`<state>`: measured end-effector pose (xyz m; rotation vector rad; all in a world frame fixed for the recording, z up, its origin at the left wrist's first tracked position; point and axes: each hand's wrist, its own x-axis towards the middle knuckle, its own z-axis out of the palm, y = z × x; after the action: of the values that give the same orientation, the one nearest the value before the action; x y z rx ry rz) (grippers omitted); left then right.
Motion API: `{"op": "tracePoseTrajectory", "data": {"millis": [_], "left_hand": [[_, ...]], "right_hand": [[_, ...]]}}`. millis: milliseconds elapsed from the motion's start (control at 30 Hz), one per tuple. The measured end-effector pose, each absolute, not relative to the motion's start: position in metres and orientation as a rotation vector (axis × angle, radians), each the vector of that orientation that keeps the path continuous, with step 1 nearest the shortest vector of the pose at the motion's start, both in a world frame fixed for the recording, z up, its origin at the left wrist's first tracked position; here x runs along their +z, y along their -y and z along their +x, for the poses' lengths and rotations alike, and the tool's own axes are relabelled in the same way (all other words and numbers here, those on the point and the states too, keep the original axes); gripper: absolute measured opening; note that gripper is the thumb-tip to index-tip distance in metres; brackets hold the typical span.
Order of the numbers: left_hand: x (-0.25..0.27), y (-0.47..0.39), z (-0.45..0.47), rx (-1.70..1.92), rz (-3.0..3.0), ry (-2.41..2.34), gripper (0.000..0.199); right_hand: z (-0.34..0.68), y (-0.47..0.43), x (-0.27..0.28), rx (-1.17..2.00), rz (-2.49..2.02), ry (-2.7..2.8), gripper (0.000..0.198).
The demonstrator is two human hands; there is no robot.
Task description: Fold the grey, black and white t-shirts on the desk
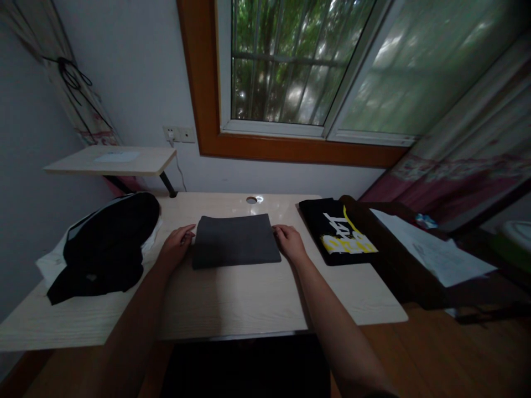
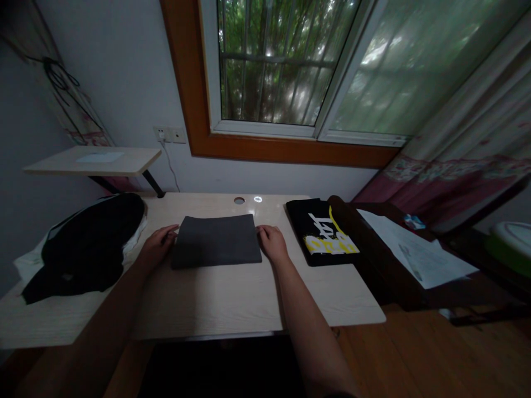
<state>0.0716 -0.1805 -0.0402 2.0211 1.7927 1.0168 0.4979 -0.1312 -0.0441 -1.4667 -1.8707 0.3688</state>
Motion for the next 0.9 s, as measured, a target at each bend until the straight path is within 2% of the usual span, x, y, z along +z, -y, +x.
{"op": "tracePoseTrajectory", "data": {"millis": [467, 900], "left_hand": [[-0.0413, 0.1803, 0.0666, 1.075, 1.953, -1.765, 0.033], [-0.0451, 0.1814, 0.0679, 1.036, 1.861, -1.768, 0.04]], "right_hand": [[0.5012, 0.1251, -0.0508, 0.337, -1.44, 1.893, 0.039], [0.5012, 0.1253, -0.053, 0.337, -1.415, 1.886, 0.038]]}}
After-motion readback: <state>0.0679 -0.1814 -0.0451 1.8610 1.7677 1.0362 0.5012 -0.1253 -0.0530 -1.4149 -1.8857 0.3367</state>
